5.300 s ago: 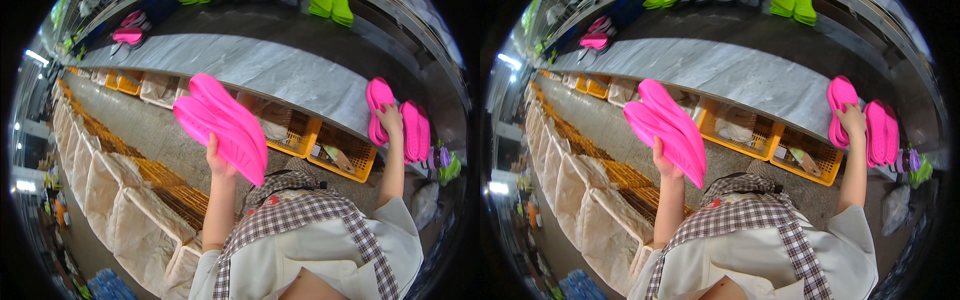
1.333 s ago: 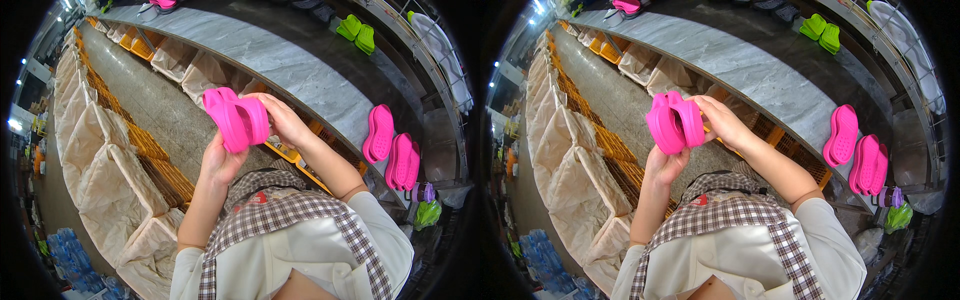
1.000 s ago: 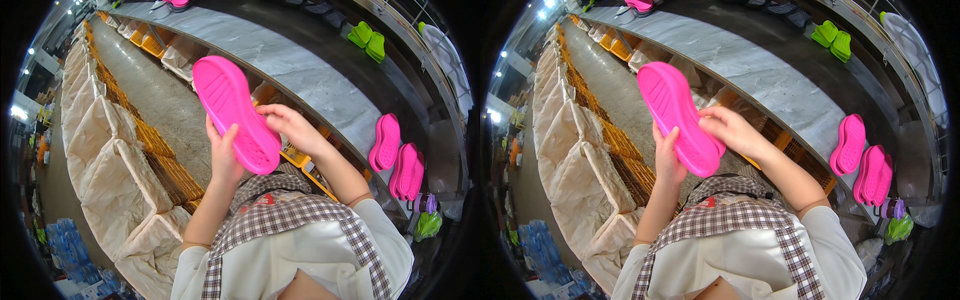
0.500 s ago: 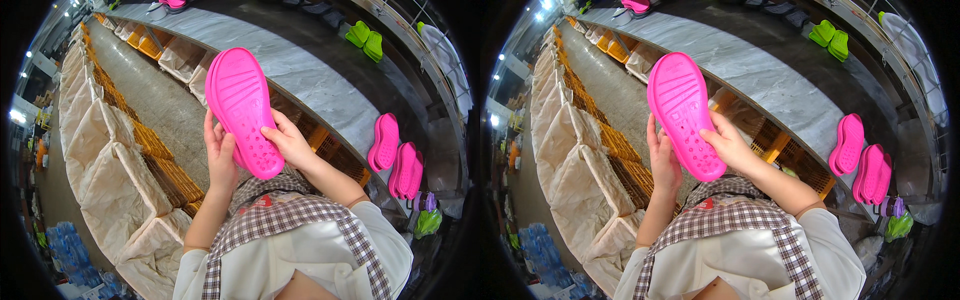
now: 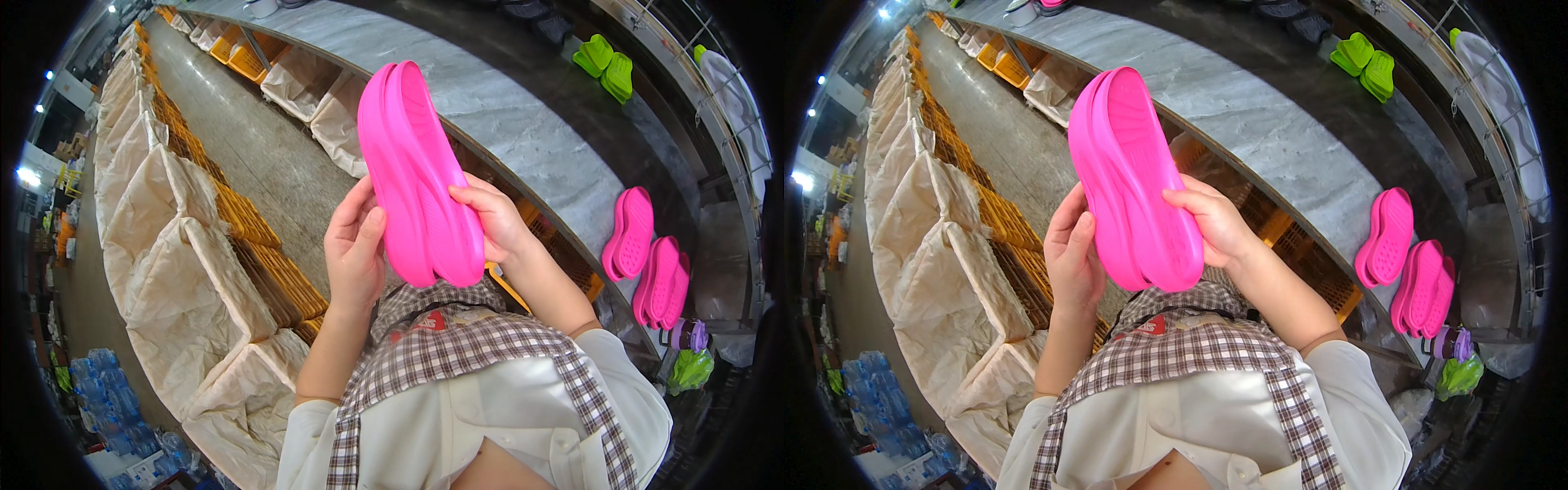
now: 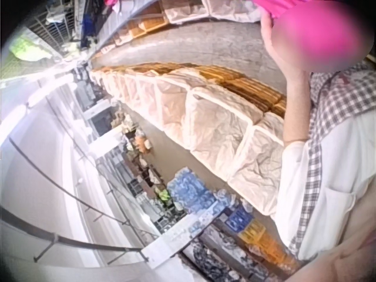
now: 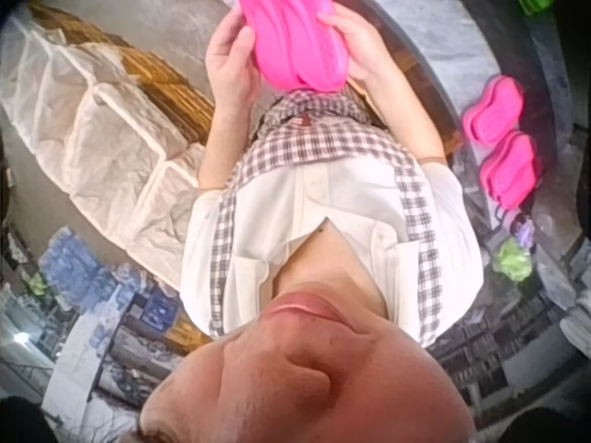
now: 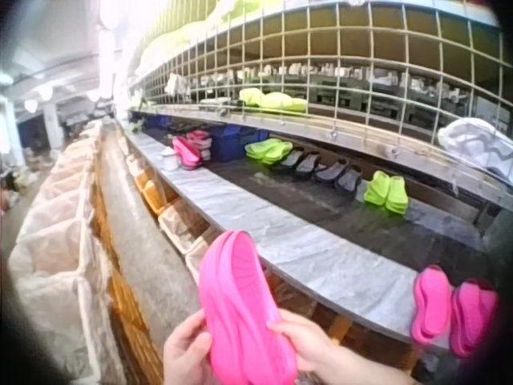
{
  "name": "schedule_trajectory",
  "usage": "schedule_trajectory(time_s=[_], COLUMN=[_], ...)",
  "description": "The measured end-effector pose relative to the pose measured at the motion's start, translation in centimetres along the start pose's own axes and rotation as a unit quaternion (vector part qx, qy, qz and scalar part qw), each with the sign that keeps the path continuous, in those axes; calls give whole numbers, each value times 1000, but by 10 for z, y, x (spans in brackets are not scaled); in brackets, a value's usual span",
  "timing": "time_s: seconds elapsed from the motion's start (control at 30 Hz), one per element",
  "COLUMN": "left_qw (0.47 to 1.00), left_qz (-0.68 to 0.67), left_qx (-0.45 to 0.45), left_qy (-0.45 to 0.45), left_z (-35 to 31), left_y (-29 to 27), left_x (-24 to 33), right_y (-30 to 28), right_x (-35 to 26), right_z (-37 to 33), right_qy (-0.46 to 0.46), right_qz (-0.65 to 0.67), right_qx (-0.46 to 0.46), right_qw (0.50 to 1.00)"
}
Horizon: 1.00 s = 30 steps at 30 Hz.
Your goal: The person walks through a warehouse aisle, then picks up pink and green plastic slippers from a shelf. They turn each slipper over to view the sole and upper, then place them back on the shelf.
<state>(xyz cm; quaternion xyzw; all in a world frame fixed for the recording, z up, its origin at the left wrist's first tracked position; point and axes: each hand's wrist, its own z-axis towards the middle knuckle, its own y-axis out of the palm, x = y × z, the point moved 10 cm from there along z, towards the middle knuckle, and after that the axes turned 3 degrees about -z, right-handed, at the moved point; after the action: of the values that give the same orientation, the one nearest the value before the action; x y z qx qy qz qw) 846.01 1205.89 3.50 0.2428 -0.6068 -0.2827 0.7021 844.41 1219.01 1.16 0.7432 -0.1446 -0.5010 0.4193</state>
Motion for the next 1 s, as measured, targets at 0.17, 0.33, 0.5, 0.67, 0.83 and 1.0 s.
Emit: schedule_trajectory(time_s=[0.17,0.33,0.5,0.67,0.83,1.0], left_qw=[999,997,998,999,995,998], left_qz=[-14,-10,-8,43,84,37], left_qx=[32,70,50,12,-9,-22], left_qy=[-24,-35,-40,12,46,50], left_z=[3,8,7,2,2,9], left_y=[-5,-14,-14,-8,-5,-6], left_x=[-5,-10,-13,-7,-4,-2], right_y=[-4,-15,-16,-10,-5,1], right_x=[7,14,14,2,-2,-2], right_z=[0,1,3,4,4,0], right_qy=[31,45,39,-6,-17,1], right_qz=[45,43,47,-3,6,17], right_qx=[-4,31,29,1,-9,6], right_qw=[998,998,998,1000,1000,1000])
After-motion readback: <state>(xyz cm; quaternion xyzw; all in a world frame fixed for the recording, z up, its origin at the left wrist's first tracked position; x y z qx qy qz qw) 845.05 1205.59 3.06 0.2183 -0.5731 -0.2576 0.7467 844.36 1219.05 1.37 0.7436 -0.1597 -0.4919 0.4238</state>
